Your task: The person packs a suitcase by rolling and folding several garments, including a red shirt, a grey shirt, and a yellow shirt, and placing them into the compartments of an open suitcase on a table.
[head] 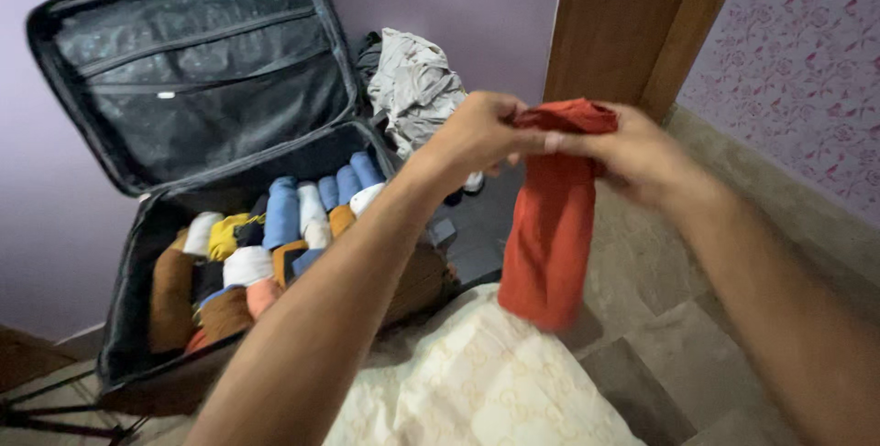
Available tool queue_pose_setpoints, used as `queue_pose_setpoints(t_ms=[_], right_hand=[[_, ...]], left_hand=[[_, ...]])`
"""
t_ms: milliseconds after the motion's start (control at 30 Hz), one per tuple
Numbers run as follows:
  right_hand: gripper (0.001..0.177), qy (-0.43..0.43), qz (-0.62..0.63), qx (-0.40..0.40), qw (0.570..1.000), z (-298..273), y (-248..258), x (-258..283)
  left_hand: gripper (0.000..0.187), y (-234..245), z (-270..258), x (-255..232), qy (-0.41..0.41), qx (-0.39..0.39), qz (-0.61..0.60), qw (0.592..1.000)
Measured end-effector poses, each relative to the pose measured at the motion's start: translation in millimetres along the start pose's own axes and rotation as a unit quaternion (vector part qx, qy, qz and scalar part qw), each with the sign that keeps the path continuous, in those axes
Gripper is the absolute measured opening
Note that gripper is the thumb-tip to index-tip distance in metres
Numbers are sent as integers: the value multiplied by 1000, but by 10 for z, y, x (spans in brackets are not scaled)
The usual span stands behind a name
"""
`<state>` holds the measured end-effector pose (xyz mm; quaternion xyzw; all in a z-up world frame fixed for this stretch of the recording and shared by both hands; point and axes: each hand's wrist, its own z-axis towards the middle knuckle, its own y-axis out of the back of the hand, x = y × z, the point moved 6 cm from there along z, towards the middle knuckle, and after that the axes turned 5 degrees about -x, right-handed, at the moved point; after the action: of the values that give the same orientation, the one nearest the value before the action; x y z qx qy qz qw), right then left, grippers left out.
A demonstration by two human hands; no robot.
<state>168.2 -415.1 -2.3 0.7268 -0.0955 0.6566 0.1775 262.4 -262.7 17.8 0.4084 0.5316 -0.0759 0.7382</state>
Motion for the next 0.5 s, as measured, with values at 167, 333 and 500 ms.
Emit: queue_pose_setpoints(t_ms=[167,333,500], right_hand=[[38,171,-60,8,983,983,354,-17],[46,350,-142,-11,926,1384,421,-305],[49,386,-226,-13,894,1315,2,-1581]], left_hand=[[23,-106,1123,302,-31,-80,-87,993],[13,-254,1217,515,-256,-303,84,914],[31,-1124,616,1516,-124,-315,119,933]])
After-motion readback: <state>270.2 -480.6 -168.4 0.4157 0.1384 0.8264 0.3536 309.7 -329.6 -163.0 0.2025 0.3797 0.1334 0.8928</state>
